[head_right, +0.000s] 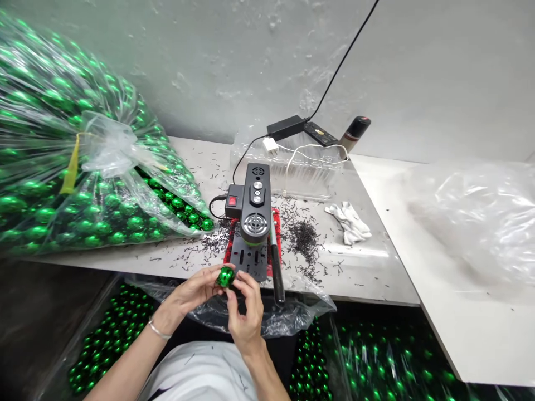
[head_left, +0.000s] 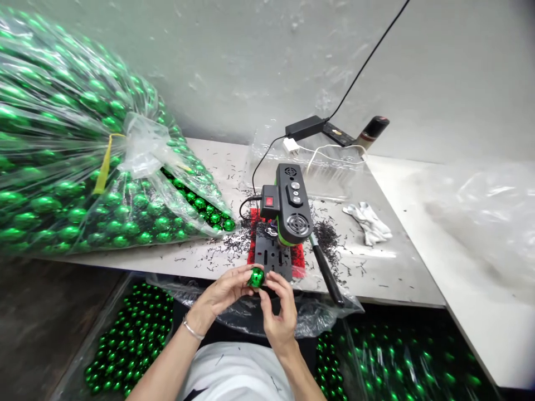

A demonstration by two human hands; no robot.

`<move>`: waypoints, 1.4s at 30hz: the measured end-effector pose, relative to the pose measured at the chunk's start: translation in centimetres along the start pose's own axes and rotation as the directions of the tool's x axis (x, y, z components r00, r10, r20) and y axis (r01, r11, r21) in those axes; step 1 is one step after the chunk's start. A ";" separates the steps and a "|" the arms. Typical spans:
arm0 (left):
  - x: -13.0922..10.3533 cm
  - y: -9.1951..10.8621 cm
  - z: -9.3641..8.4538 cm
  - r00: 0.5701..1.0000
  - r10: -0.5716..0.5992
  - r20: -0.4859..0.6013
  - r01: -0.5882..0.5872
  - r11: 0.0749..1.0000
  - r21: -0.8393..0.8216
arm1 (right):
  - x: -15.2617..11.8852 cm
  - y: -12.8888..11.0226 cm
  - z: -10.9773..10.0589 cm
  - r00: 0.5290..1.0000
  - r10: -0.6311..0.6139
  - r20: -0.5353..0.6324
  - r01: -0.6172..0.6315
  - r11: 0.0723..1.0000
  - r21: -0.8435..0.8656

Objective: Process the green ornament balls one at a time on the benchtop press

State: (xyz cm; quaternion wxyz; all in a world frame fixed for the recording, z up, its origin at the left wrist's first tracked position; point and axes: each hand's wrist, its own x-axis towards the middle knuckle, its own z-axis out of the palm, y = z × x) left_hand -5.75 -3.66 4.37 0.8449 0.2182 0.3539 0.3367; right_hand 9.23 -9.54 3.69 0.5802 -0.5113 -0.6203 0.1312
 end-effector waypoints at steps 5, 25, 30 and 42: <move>0.4 0.2 0.4 0.988 0.080 -0.135 -0.083 0.996 -0.019 | -0.2 0.5 -1.3 1.000 0.018 -0.008 -0.018 1.000 0.015; 6.6 -1.5 2.2 0.623 0.756 -0.202 -0.336 0.492 0.803 | 7.5 -2.1 -6.4 0.941 -0.293 -0.167 0.249 0.938 -0.241; 7.3 -2.1 2.0 0.548 0.835 -0.041 -0.245 0.207 0.947 | 7.2 -2.3 -6.5 0.944 -0.281 -0.173 0.231 0.937 -0.261; 6.9 -2.2 1.2 0.523 0.822 0.227 -0.277 -0.089 0.957 | 8.5 -2.6 -6.5 0.905 -0.399 -0.148 0.349 0.894 -0.281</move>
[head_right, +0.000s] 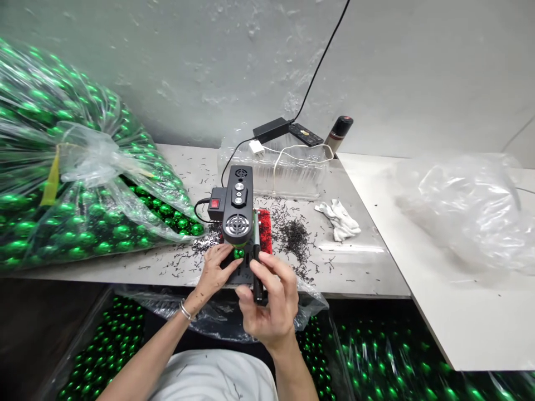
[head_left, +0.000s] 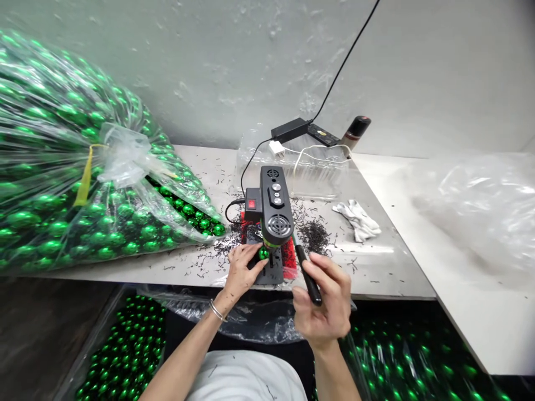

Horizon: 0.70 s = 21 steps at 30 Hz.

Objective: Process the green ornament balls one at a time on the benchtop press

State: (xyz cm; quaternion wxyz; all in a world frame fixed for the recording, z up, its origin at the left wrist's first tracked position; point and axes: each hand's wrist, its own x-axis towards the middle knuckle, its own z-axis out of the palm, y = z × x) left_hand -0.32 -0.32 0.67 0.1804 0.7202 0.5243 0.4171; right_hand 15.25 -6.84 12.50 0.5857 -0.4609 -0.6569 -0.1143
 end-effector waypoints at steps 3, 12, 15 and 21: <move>0.2 0.4 -0.1 0.999 0.031 0.031 -0.032 0.999 0.028 | 1.0 0.3 0.3 0.999 -0.020 0.039 0.018 0.998 0.066; 0.3 0.1 0.1 0.997 -0.015 0.079 0.017 1.000 -0.026 | 0.6 0.9 2.1 0.993 0.018 0.118 -0.043 0.976 0.215; 0.2 -0.1 0.3 0.998 -0.013 0.060 0.015 0.999 -0.047 | -1.4 1.8 3.0 0.998 0.006 0.061 -0.019 0.975 0.219; 0.1 -0.3 0.5 0.998 0.002 0.060 0.002 0.998 -0.066 | -4.5 3.7 4.6 0.995 -0.096 -0.010 0.096 0.977 0.191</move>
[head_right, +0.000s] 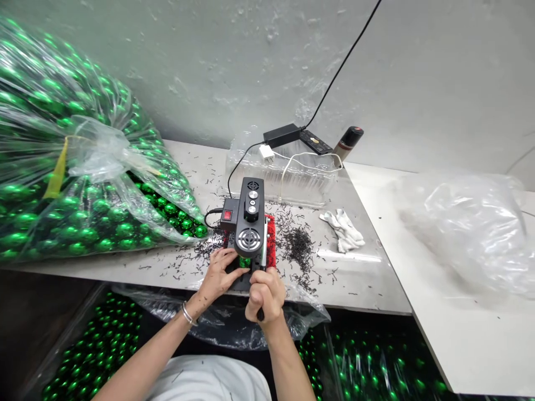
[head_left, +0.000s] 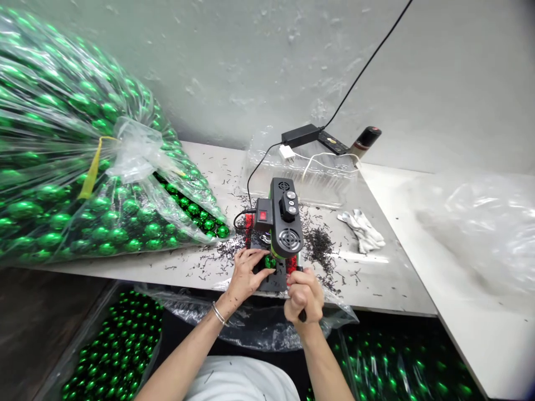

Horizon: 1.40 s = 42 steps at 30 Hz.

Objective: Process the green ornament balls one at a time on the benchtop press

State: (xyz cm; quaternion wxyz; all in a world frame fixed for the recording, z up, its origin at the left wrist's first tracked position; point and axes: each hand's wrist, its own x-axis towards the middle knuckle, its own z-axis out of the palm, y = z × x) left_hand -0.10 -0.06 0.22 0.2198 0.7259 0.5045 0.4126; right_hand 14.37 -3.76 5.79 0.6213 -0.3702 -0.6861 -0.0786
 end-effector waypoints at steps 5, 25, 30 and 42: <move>-0.1 0.0 0.1 1.000 0.004 -0.006 -0.004 1.000 -0.009 | -1.1 0.3 0.2 0.999 0.036 -0.019 -0.036 0.999 0.013; -0.3 0.6 -0.7 0.998 -0.051 -0.045 0.048 0.997 -0.056 | 5.5 -2.5 -0.9 0.976 0.216 -0.029 -0.214 0.975 0.054; -6.5 1.8 -2.3 0.974 0.218 0.056 -0.215 0.975 -0.058 | 7.4 -3.5 -1.2 0.969 0.245 -0.007 -0.244 0.967 0.079; 4.2 -2.8 -8.1 0.988 -0.009 -0.155 0.081 0.882 0.464 | 5.5 -3.1 -0.4 0.973 0.220 -0.066 -0.215 0.973 0.079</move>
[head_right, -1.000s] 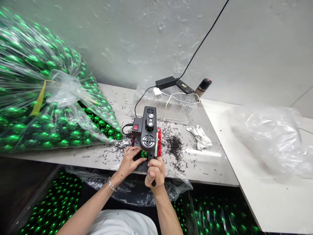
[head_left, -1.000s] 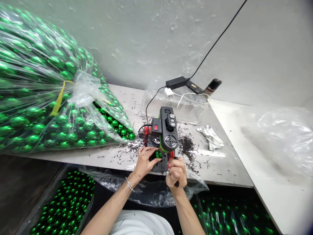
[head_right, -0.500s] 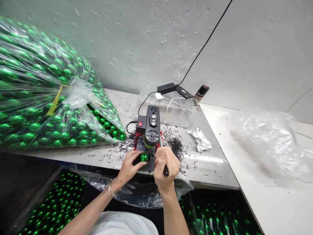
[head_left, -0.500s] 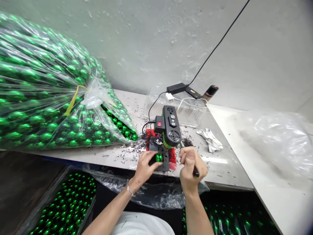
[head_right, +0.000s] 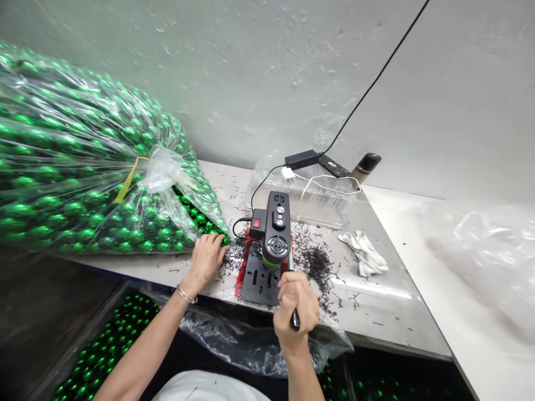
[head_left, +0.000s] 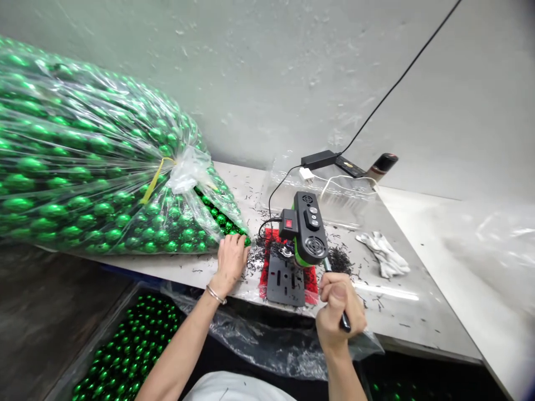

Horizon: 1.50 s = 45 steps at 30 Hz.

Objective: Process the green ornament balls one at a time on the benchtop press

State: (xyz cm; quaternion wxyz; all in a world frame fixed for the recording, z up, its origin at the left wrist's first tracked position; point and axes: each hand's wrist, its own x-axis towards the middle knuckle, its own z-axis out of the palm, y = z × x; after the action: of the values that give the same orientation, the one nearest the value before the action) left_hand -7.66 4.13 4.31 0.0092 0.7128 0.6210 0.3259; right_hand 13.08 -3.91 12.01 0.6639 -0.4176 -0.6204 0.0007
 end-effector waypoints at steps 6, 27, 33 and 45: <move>2.4 -1.7 0.3 0.985 0.038 0.170 -0.036 0.999 -0.013 | 0.0 0.0 -0.1 1.000 -0.027 0.001 0.027 1.000 0.000; -4.4 5.4 2.9 0.855 -0.169 0.490 0.498 0.530 -0.686 | 0.2 -0.1 -0.6 0.997 -0.026 0.074 0.030 0.998 -0.053; -4.7 6.5 3.1 0.966 0.061 0.249 0.081 0.848 -0.524 | 0.3 -0.3 -0.6 0.996 -0.048 0.080 0.053 0.997 -0.060; -5.5 6.5 4.7 0.981 0.178 0.080 -0.132 0.908 -0.399 | -1.3 0.9 -0.7 0.993 -0.063 0.098 0.064 0.998 -0.012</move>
State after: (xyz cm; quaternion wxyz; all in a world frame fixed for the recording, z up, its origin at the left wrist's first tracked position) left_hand 0.22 -0.39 0.85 0.1611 0.7611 0.4832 0.4016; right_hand 13.83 -4.37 10.54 0.6294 -0.4022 -0.6648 -0.0047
